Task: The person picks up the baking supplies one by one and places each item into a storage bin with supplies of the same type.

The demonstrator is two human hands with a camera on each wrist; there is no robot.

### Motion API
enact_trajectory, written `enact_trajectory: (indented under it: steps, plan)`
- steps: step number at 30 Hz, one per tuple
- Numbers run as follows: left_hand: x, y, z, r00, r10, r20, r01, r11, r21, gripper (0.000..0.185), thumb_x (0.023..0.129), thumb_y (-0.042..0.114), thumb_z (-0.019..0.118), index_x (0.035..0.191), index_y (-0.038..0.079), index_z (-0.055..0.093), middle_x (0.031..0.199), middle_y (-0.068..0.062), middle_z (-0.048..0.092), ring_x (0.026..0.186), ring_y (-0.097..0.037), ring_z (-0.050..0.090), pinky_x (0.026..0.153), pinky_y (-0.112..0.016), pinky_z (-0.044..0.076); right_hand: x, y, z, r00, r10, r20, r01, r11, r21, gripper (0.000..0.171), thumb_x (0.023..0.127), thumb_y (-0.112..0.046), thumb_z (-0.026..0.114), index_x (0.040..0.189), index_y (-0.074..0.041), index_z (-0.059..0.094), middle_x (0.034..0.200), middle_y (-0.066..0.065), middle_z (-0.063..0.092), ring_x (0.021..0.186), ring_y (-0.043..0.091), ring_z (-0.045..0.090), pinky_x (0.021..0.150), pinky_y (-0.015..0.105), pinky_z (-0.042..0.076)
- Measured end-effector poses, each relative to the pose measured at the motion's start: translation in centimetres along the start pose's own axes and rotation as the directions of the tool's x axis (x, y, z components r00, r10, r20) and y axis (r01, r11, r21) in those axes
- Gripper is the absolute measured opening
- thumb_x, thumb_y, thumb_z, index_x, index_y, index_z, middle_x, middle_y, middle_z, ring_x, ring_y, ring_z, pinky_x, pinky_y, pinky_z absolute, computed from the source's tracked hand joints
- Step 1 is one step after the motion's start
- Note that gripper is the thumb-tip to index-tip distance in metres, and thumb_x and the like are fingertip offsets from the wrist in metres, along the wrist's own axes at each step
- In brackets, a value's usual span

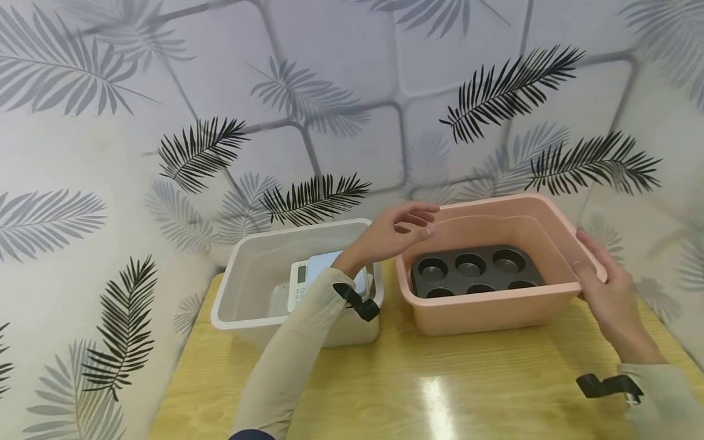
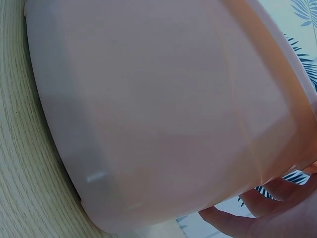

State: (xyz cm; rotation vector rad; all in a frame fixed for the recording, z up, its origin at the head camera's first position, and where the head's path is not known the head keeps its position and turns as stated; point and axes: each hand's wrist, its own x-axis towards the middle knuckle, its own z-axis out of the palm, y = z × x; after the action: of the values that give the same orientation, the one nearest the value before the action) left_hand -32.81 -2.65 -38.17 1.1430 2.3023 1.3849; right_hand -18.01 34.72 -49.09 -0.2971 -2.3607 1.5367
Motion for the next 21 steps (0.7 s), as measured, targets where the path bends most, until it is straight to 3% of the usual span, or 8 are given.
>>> enact_trajectory:
  steps: [3,9,12,15,16,18,20,21]
  plan:
    - [-1.6,-0.2,-0.9,0.999,0.008,-0.050,-0.007,1.000,0.025,0.047,0.107,0.027,0.068,0.152,0.016,0.062,0.143,-0.011,0.071,0.137,-0.034,0.066,0.117,-0.053,0.052,0.2,-0.1,-0.3,1.000,-0.003,-0.010,0.004,1.000,0.005,0.058,0.115,-0.038,0.050,0.171,-0.039,0.034,0.181,0.017,0.022,0.108,-0.012,0.049,0.073,0.004,0.052]
    - [-5.5,-0.7,-2.8,0.992,-0.067,-0.111,0.077,0.993,0.088,0.046,0.107,0.026,0.069,0.151,0.017,0.063,0.141,-0.010,0.072,0.135,-0.030,0.066,0.112,-0.054,0.054,0.0,-0.1,-0.1,1.000,0.030,-0.007,-0.029,0.998,0.060,0.059,0.114,-0.036,0.055,0.170,-0.039,0.038,0.177,-0.003,0.028,0.104,-0.015,0.049,0.074,0.005,0.053]
    - [-7.3,-0.7,-3.4,0.988,-0.081,-0.129,0.096,0.989,0.115,0.045,0.107,0.025,0.069,0.151,0.016,0.063,0.141,-0.009,0.071,0.134,-0.028,0.066,0.113,-0.053,0.055,-0.3,0.0,0.1,0.999,0.040,-0.022,-0.039,0.999,0.039,0.060,0.113,-0.038,0.056,0.170,-0.040,0.038,0.182,-0.003,0.024,0.120,-0.008,0.052,0.073,0.004,0.050]
    - [-8.9,-0.8,-3.8,0.985,-0.060,-0.159,0.086,0.984,0.159,0.044,0.106,0.024,0.070,0.149,0.015,0.065,0.141,-0.009,0.072,0.133,-0.030,0.067,0.111,-0.054,0.056,-0.4,0.0,0.1,0.999,0.035,-0.030,-0.035,0.999,-0.015,0.059,0.113,-0.039,0.053,0.170,-0.042,0.036,0.184,0.006,0.018,0.139,0.000,0.045,0.074,0.002,0.046]
    - [-9.4,-0.8,-3.9,0.984,-0.049,-0.172,0.079,0.982,0.174,0.044,0.106,0.023,0.071,0.149,0.014,0.065,0.141,-0.010,0.072,0.133,-0.031,0.067,0.110,-0.055,0.056,-0.4,-0.1,0.2,0.999,0.035,-0.031,-0.036,0.999,-0.030,0.059,0.114,-0.040,0.052,0.170,-0.043,0.035,0.184,0.008,0.018,0.148,0.004,0.040,0.085,0.004,0.047]
    - [-10.3,-0.9,-4.1,0.981,-0.024,-0.193,0.063,0.978,0.200,0.045,0.105,0.022,0.072,0.148,0.012,0.066,0.141,-0.011,0.072,0.132,-0.032,0.068,0.108,-0.058,0.057,-0.3,-0.4,0.2,0.999,0.030,-0.021,-0.031,0.999,-0.042,0.059,0.115,-0.040,0.049,0.171,-0.044,0.033,0.184,0.011,0.017,0.162,0.015,0.030,0.112,0.023,0.050]
    - [-11.4,-1.1,-4.3,0.979,0.002,-0.206,0.046,0.972,0.230,0.045,0.103,0.021,0.074,0.147,0.011,0.067,0.137,-0.011,0.073,0.131,-0.031,0.068,0.106,-0.058,0.058,-0.3,-0.7,0.3,1.000,0.019,-0.019,-0.020,0.999,-0.045,0.059,0.115,-0.040,0.048,0.171,-0.043,0.032,0.184,0.013,0.017,0.168,0.028,0.021,0.132,0.047,0.033]
    - [-12.0,-1.2,-4.3,0.978,0.012,-0.208,0.039,0.970,0.239,0.046,0.103,0.022,0.075,0.147,0.012,0.067,0.136,-0.009,0.073,0.130,-0.030,0.068,0.105,-0.058,0.058,-0.3,-1.0,0.4,1.000,0.015,-0.026,-0.016,0.999,-0.051,0.058,0.115,-0.039,0.047,0.172,-0.041,0.033,0.183,0.014,0.019,0.170,0.033,0.017,0.136,0.055,0.023]
